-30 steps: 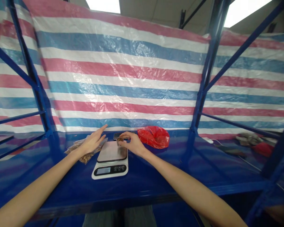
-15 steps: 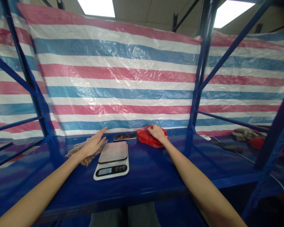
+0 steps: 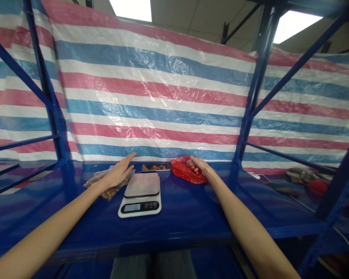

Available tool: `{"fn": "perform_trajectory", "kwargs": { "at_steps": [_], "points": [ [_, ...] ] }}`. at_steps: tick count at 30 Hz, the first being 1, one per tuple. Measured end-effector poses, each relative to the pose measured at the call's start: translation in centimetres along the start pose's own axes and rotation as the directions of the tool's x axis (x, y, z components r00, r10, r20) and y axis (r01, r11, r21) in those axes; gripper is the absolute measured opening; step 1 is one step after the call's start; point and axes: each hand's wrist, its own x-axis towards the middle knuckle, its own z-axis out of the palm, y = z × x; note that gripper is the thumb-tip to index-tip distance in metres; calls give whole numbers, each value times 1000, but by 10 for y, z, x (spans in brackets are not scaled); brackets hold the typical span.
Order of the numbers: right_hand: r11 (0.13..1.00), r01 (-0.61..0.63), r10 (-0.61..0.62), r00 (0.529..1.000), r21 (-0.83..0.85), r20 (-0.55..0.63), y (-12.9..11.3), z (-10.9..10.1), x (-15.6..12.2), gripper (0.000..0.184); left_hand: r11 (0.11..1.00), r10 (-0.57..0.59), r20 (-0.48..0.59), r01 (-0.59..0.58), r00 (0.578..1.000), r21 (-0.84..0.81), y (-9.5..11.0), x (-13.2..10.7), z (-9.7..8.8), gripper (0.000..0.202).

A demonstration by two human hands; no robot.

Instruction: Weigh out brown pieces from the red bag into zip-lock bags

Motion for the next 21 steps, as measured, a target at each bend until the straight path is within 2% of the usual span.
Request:
{"fn": "perform_trajectory", "kwargs": {
  "at_steps": [5, 9, 13, 16, 18, 21],
  "points": [
    [978, -109, 111, 994, -181, 3, -6, -5, -1, 36, 1000, 7, -4, -7, 1000, 4, 2, 0, 0, 67],
    [916, -132, 120, 991, -378, -54, -12, -10, -2, 31, 1000, 1, -9, -1, 1000, 13, 5, -2, -1, 67],
    [821, -108, 4, 983, -561, -184, -19, -6, -6, 26, 1000, 26, -5, -26, 1000, 7, 9, -2, -3, 64],
    [766, -59, -118, 966, -640, -230, -25, -2, -11, 26, 1000, 29, -8, -29, 1000, 3, 11, -2, -4, 63],
    [743, 10, -210, 953, -669, -219, -31, 1, -16, 27, 1000, 26, -9, -26, 1000, 5, 12, -2, -4, 63],
    [717, 186, -363, 923, -672, -131, -41, 13, -26, 38, 1000, 25, -7, -25, 1000, 7, 14, -2, -4, 61]
  ]
}}
